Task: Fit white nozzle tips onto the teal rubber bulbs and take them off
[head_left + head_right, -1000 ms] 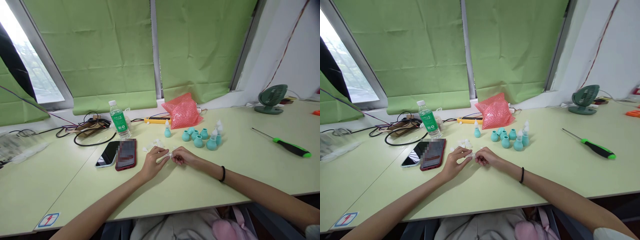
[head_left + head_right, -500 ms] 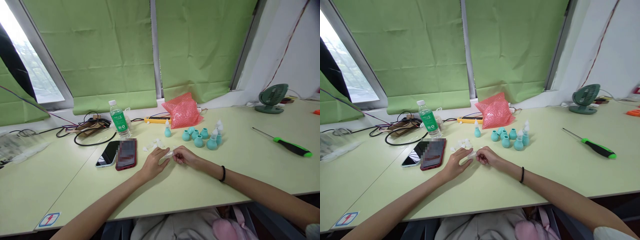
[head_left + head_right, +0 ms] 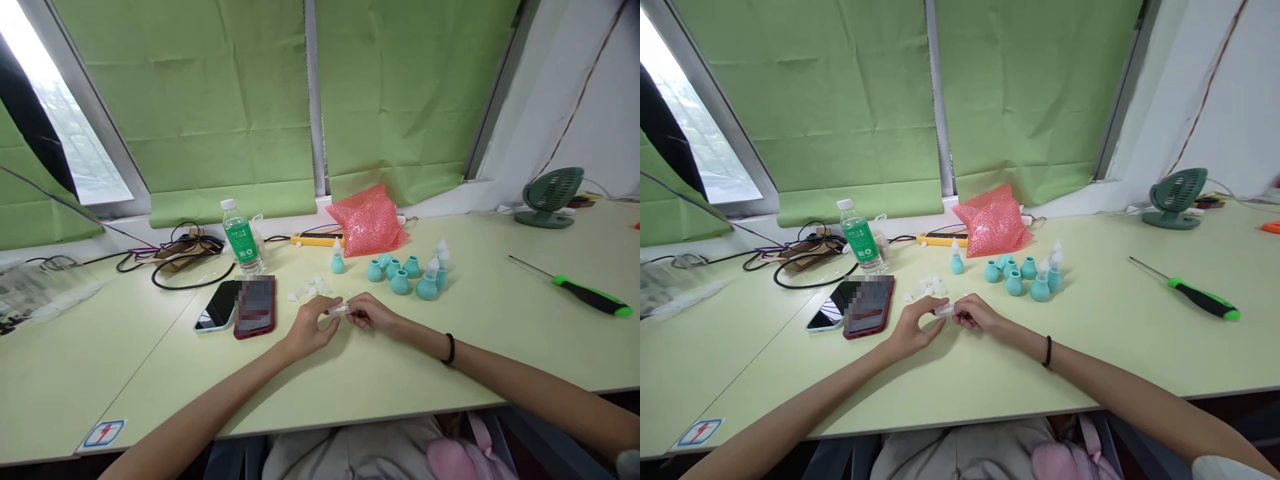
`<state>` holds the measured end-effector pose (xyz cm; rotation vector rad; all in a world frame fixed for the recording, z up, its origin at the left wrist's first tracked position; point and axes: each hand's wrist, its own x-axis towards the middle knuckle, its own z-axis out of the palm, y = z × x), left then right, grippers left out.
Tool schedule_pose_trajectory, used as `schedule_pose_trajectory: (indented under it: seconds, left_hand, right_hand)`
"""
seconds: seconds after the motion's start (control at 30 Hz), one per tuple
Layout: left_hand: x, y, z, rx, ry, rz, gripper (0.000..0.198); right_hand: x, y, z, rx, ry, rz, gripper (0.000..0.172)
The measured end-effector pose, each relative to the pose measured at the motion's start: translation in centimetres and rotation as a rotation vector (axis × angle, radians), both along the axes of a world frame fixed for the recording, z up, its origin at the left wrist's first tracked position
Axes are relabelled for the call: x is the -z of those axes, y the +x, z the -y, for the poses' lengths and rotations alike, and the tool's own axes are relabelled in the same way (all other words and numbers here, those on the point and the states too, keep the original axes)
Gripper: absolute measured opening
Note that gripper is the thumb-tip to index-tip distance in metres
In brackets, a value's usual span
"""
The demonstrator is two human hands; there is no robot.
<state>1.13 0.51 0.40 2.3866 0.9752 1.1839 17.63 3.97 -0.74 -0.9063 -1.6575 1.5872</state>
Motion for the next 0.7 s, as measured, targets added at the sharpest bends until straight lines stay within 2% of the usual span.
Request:
schedule_pose_trajectory:
  seconds: [0.17, 0.27, 0.33, 0.5, 0.7]
  left_hand:
    - [-0.9, -0.1, -0.3, 0.131, -0.537, 0.352, 0.026]
    - [-1.1, -0.3, -0.7, 0.250, -0.770, 0.442, 0.028]
    - [-1.2, -0.5, -0.9, 0.301, -0.837, 0.425, 0.029]
    - [-1.5, -0.6, -0.9, 0.352, -0.859, 0.389, 0.027]
    - [-1.7, -0.5, -0.7, 0.310, -0.894, 0.406, 0.022]
  right_hand:
    - [-1.0, 0.3, 0.5, 0.006, 0.144, 0.062, 0.019]
    - [-1.3, 0.5, 0.8, -0.033, 0.295, 0.135, 0.020]
    - [-1.4, 0.6, 1.0, -0.050, 0.371, 0.174, 0.021]
    - [-1.5, 0.6, 1.3, -0.035, 0.574, 0.273, 0.020]
    - [-1.5, 0.8, 1.8, -0.037, 0.811, 0.326, 0.024]
